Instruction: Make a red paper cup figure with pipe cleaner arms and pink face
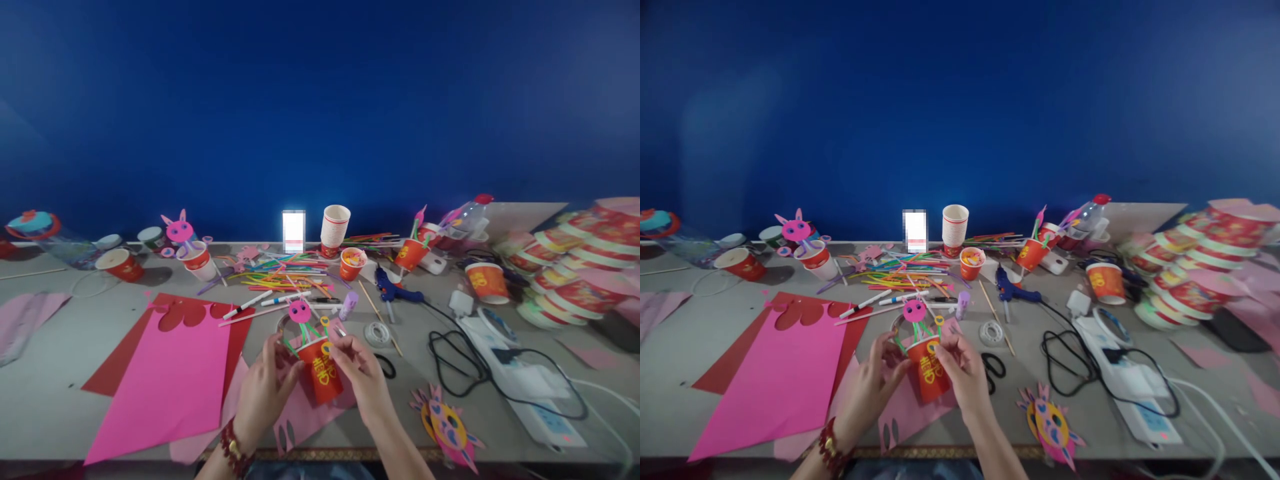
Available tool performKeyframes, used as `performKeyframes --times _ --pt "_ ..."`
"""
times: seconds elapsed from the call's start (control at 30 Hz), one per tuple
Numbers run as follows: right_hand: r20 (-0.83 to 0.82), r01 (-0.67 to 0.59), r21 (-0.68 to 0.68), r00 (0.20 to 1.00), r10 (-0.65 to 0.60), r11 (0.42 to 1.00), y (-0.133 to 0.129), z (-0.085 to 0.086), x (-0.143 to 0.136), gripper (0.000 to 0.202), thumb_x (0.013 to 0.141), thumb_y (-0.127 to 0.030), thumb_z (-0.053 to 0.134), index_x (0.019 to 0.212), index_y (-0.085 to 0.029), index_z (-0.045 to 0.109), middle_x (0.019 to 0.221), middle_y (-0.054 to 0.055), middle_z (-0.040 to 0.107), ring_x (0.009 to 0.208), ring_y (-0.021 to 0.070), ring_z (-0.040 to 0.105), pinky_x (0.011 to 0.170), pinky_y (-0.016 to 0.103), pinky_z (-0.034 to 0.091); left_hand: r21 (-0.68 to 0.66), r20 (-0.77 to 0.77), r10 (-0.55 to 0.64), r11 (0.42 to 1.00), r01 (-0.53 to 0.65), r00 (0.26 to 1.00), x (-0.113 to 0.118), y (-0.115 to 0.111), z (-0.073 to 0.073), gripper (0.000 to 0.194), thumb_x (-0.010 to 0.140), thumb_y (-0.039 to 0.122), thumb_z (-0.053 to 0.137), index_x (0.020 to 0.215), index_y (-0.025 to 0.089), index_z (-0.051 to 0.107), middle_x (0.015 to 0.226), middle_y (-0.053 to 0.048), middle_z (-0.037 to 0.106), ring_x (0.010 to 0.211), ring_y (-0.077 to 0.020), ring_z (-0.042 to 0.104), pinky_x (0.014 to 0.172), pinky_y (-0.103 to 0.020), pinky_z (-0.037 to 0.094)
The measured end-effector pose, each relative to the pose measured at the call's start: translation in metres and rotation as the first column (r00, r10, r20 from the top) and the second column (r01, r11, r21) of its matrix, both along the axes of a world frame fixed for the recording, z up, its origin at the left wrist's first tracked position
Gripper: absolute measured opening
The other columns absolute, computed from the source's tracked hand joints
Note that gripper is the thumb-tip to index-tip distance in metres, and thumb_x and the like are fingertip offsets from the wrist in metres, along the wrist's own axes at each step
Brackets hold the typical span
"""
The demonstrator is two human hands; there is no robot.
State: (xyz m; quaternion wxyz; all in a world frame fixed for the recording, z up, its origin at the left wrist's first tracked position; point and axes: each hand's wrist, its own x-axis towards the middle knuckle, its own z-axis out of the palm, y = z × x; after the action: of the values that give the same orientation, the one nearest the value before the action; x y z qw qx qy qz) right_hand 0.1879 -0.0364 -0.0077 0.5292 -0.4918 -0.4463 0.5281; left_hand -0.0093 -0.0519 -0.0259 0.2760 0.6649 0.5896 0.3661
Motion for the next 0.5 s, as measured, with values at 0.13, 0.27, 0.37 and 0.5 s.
performKeyframes --times 0.13,0.27,0.37,0.5 --pt "-0.036 -0.034 -0.019 0.999 0.033 0.999 -0.006 -0.003 -0.007 0.033 0.082 -0.048 0.073 0.073 -0.018 0.063 0.067 -0.001 0.056 0.064 0.0139 0.049 0.061 0.024 0.039 0.008 0.012 0.012 1.0 -0.012 1.0 0.005 -0.003 -0.008 0.06 0.092 0.044 0.058 0.142 0.022 0.033 0.099 -0.008 0.07 0.083 -0.0249 0.069 0.073 -0.04 0.057" --pt "-0.08 -0.074 -0.013 0.994 0.072 0.997 -0.012 0.002 -0.012 0.031 0.084 -0.046 0.072 0.075 -0.018 0.063 0.068 -0.001 0.056 0.063 0.0132 0.048 0.06 0.024 0.039 -0.011 0.295 0.005 1.0 -0.002 0.956 0.012 -0.005 -0.005 0.065 0.093 0.038 0.059 0.146 0.026 0.023 0.118 -0.011 0.062 0.1 -0.0241 0.067 0.085 -0.042 0.056" --pt "-0.079 -0.077 0.011 0.994 0.078 0.997 -0.016 0.008 -0.013 0.029 0.085 -0.045 0.071 0.075 -0.018 0.064 0.07 -0.001 0.057 0.065 0.0135 0.05 0.061 0.023 0.04 -0.053 0.544 -0.019 0.997 0.057 0.839 0.016 -0.007 0.001 0.07 0.092 0.035 0.063 0.148 0.03 0.021 0.131 -0.012 0.053 0.114 -0.0247 0.063 0.095 -0.043 0.053" --pt "-0.003 -0.115 0.074 0.993 0.116 0.991 -0.02 0.018 -0.012 0.025 0.089 -0.041 0.067 0.078 -0.019 0.065 0.074 0.001 0.061 0.069 0.0151 0.053 0.064 0.024 0.042 -0.153 0.742 -0.04 0.962 0.227 0.669 0.017 -0.008 0.007 0.068 0.091 0.037 0.065 0.146 0.03 0.027 0.139 -0.014 0.052 0.121 -0.029 0.06 0.094 -0.041 0.054"
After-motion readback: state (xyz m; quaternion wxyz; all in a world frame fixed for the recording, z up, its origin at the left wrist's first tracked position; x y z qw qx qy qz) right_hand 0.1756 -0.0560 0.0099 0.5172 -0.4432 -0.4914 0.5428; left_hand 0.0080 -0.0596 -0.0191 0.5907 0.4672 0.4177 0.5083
